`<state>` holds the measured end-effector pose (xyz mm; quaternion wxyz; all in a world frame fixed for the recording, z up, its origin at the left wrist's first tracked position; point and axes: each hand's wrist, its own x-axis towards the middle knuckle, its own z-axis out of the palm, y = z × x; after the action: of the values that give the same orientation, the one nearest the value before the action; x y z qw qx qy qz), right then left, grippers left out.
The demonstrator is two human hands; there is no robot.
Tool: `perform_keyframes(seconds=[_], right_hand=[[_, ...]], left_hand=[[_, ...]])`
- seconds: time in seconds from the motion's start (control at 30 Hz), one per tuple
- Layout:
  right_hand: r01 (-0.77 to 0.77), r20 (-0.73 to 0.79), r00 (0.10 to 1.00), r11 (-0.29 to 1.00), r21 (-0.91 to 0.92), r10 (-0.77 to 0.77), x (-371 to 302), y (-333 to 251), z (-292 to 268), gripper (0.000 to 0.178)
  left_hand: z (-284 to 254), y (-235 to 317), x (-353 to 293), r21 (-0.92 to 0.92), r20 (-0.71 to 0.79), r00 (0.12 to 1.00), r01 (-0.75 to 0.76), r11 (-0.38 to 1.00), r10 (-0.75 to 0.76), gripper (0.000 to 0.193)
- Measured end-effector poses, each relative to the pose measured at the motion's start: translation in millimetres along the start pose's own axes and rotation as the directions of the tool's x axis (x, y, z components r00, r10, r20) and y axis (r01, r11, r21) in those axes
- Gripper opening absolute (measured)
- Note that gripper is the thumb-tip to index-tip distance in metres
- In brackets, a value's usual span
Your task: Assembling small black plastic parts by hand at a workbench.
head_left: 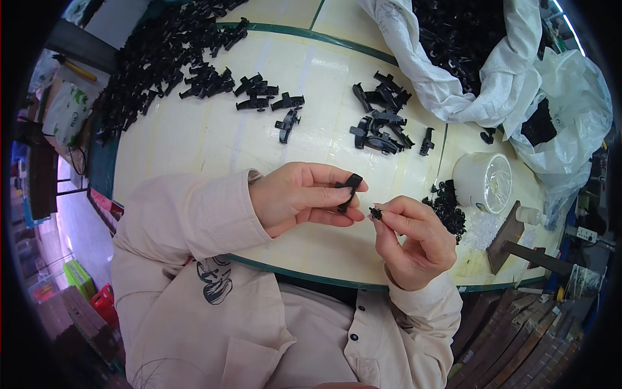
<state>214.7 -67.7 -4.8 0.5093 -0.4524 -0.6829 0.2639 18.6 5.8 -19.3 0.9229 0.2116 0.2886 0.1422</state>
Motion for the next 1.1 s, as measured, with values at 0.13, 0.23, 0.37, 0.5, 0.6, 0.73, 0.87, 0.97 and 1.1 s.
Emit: perform_keyframes(seconds=[0.13, 0.23, 0.37, 0.5, 0.6, 0.73, 0.87, 0.97, 1.1], right_hand=[[-0.030, 0.007, 1.000, 0.999, -0.013, 0.030, 1.7, 2.7, -0.3, 0.027], [0.005, -0.019, 1.000, 0.998, -0.058, -0.006, 3.5, 6.5, 0.3, 0.028], [-0.005, 0.015, 1.000, 0.999, -0.049, 0.006, 3.4, 6.4, 0.5, 0.027], [-0.055, 0.038, 0.998, 0.997, -0.050, 0.057, 2.7, 3.1, 0.6, 0.025], [-0.028, 0.055, 0.998, 0.997, -0.077, 0.032, 2.5, 3.1, -1.2, 0.026], [-0.047, 0.060, 0.997, 0.997, -0.060, 0.050, 2.7, 2.6, -1.3, 0.025], [-0.043, 0.064, 0.997, 0.997, -0.067, 0.048, 3.5, 2.8, -1.8, 0.025], [-0.037, 0.068, 0.997, 0.996, -0.076, 0.042, 3.5, 3.0, -0.7, 0.026], [-0.016, 0.076, 0.997, 0.996, -0.087, 0.023, 3.5, 3.4, -0.3, 0.027]], left_hand=[[2.7, 4.2, -0.5, 0.146, -0.081, 0.997, 0.024, 0.989, -0.012, 0.028], [4.5, 4.5, -1.5, 0.219, -0.054, 0.999, 0.006, 0.976, 0.006, 0.028], [4.9, 4.8, -2.1, 0.219, -0.059, 0.998, 0.009, 0.976, 0.004, 0.030], [2.8, 4.8, -2.8, 0.226, -0.017, 0.999, 0.046, 0.973, -0.043, 0.031], [2.4, 4.3, -2.8, 0.211, 0.005, 0.999, 0.036, 0.977, -0.038, 0.031], [0.4, 5.1, -3.5, 0.215, 0.037, 0.998, 0.041, 0.976, -0.050, 0.032], [0.6, 6.5, -3.5, 0.242, 0.046, 0.997, 0.041, 0.969, -0.054, 0.033], [0.2, 6.0, -3.5, 0.259, 0.052, 0.998, 0.031, 0.965, -0.046, 0.034], [0.3, 5.2, -3.0, 0.285, 0.053, 0.998, 0.019, 0.958, -0.036, 0.033]])
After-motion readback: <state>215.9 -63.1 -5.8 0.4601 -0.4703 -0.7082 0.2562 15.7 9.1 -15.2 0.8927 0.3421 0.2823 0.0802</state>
